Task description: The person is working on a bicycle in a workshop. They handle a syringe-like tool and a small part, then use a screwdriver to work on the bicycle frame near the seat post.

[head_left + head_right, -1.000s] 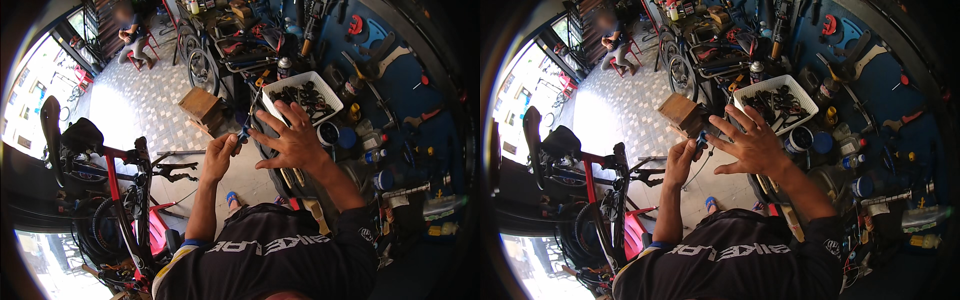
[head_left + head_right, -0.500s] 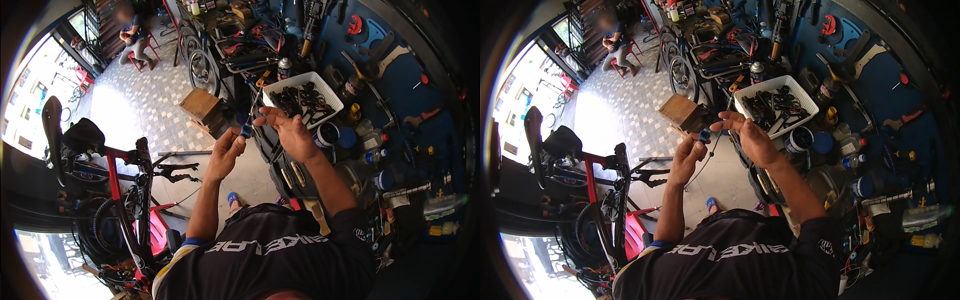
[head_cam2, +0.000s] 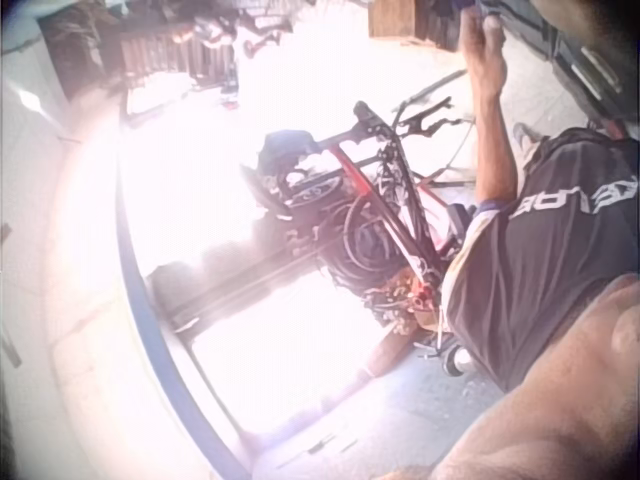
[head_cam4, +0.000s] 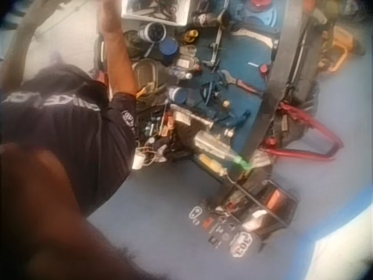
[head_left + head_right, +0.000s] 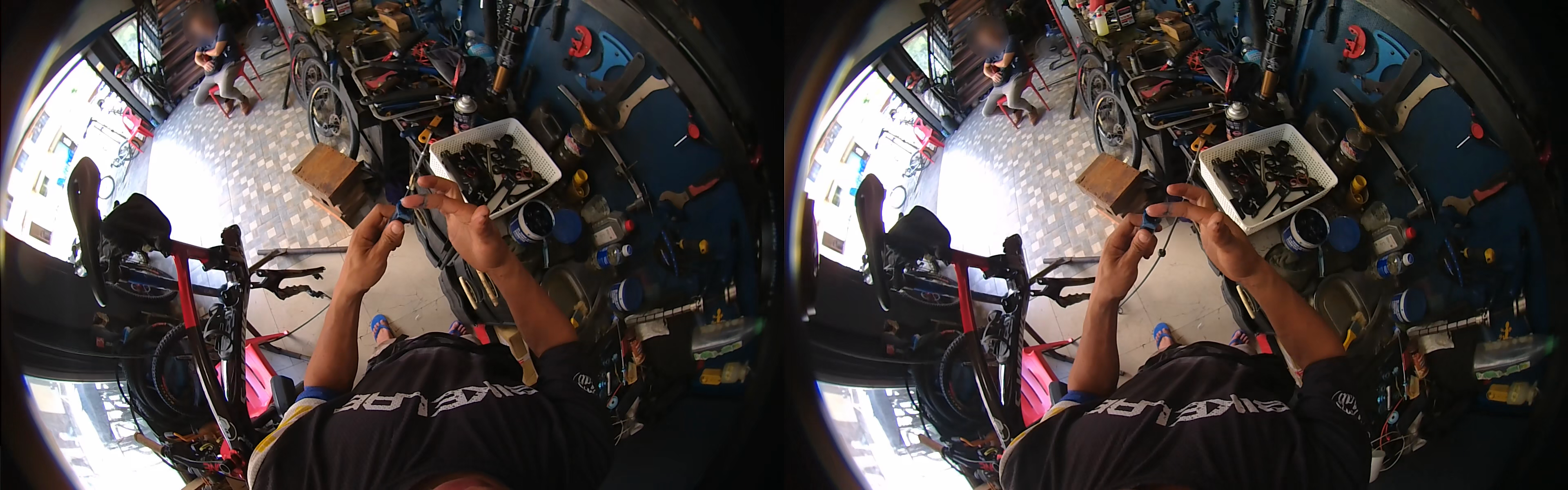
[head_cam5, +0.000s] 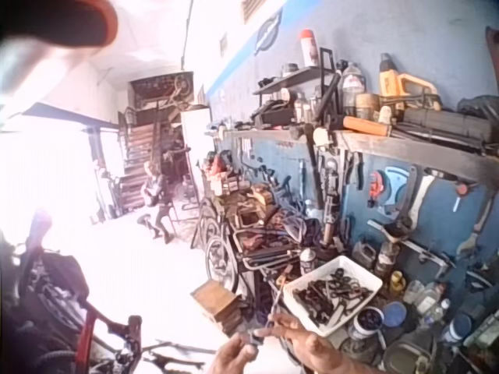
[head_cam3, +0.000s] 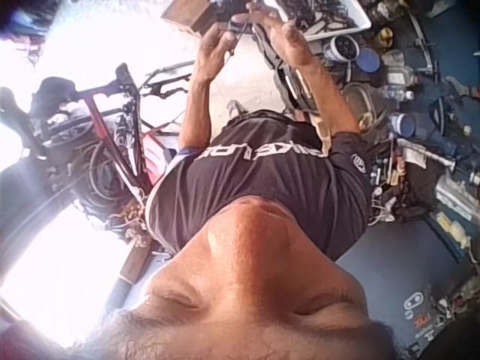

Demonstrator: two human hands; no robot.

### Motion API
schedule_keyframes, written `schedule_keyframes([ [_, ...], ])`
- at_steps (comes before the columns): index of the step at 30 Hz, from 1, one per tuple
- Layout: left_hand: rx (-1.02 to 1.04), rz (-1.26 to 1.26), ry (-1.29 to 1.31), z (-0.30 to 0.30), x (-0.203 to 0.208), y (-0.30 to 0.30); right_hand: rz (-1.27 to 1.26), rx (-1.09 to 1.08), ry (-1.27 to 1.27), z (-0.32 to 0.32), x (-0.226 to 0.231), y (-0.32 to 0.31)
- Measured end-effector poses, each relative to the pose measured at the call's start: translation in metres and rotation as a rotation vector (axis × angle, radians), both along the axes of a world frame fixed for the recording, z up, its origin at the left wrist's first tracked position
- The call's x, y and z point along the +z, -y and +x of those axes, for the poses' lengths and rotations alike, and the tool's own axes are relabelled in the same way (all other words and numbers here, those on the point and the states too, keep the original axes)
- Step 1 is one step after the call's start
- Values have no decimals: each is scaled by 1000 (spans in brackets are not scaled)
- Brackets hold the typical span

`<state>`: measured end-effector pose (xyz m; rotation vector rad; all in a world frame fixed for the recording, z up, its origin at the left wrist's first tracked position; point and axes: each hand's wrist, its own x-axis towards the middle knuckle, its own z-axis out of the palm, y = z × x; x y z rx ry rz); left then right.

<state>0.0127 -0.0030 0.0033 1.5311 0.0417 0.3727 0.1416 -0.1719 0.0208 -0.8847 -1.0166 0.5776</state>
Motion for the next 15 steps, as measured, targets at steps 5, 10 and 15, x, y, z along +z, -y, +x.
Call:
schedule_keyframes([
  [5,-32,-101,51,0,3,1,-171,-98,173,2,-4,4],
  [10,-14,-42,25,-3,10,-5,-256,-185,324,2,10,13],
  [15,-6,33,-41,-5,11,-10,-297,-203,384,11,19,17],
])
